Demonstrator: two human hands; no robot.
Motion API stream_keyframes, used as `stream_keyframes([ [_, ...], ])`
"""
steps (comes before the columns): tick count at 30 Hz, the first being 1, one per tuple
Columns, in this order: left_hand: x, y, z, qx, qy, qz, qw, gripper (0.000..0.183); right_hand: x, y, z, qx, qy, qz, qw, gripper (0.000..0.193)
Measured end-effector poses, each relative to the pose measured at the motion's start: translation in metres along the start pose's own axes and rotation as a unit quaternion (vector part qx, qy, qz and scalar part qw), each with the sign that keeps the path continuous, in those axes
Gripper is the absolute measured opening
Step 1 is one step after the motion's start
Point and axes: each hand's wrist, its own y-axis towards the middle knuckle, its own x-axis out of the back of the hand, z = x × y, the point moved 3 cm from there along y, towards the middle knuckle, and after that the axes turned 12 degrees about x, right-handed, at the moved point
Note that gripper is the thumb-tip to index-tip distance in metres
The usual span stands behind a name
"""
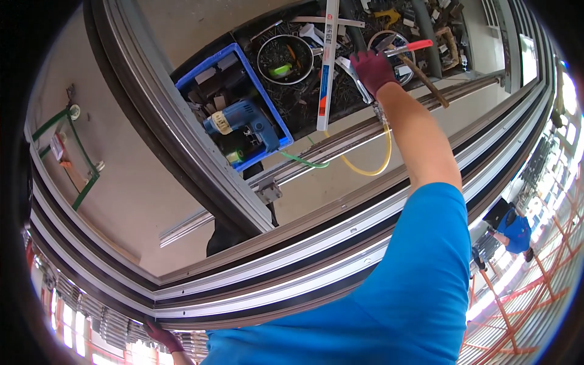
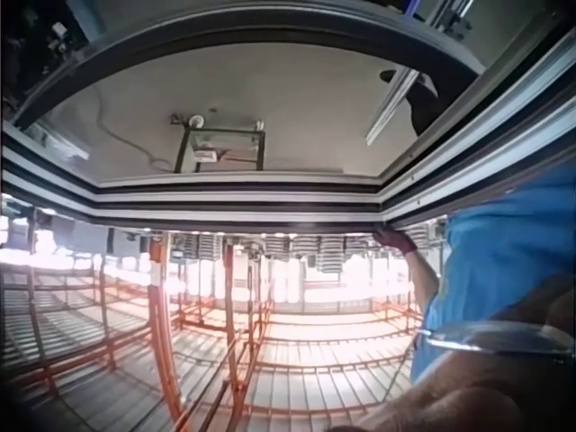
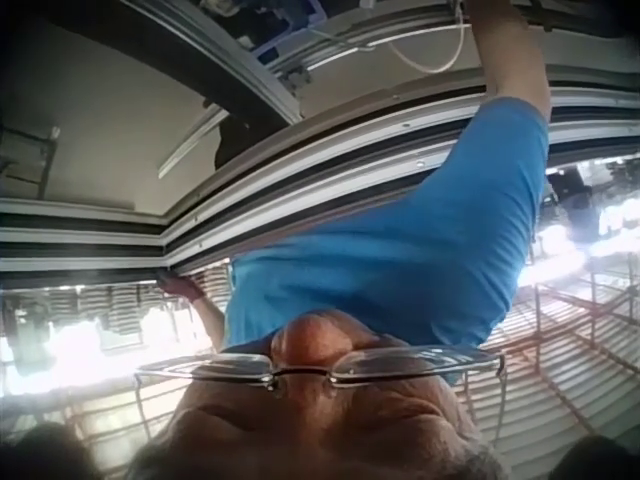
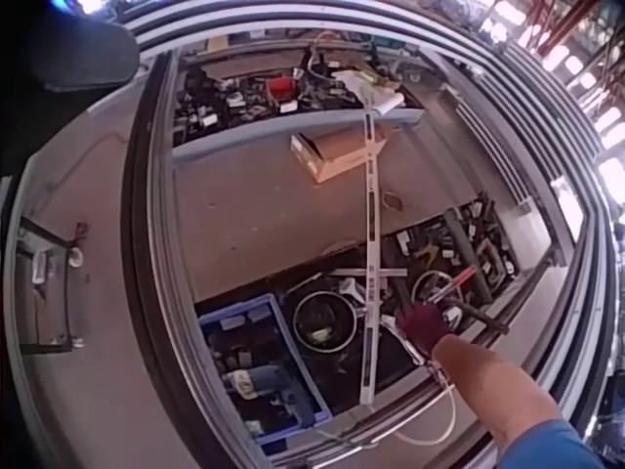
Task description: Assembling a metal frame using a rubber mallet and a power drill.
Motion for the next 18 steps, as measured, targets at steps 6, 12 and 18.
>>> stream_keyframes([
  [6,-0.012,-0.014,-0.017,0.001,0.018,-0.014,1.000,0.056,0.066,0.000,0.022,0.004,0.145,-0.080,0.986,0.039],
  [12,0.009,0.017,0.009,-0.031,-0.003,0.008,0.999,0.054,0.077,0.030,0.108,0.183,0.290,-0.053,0.938,0.026],
  [18,0.008,0.020,0.008,-0.035,0.022,0.013,0.999,0.057,0.035,0.076,0.178,0.031,0.426,-0.054,0.903,0.020],
])
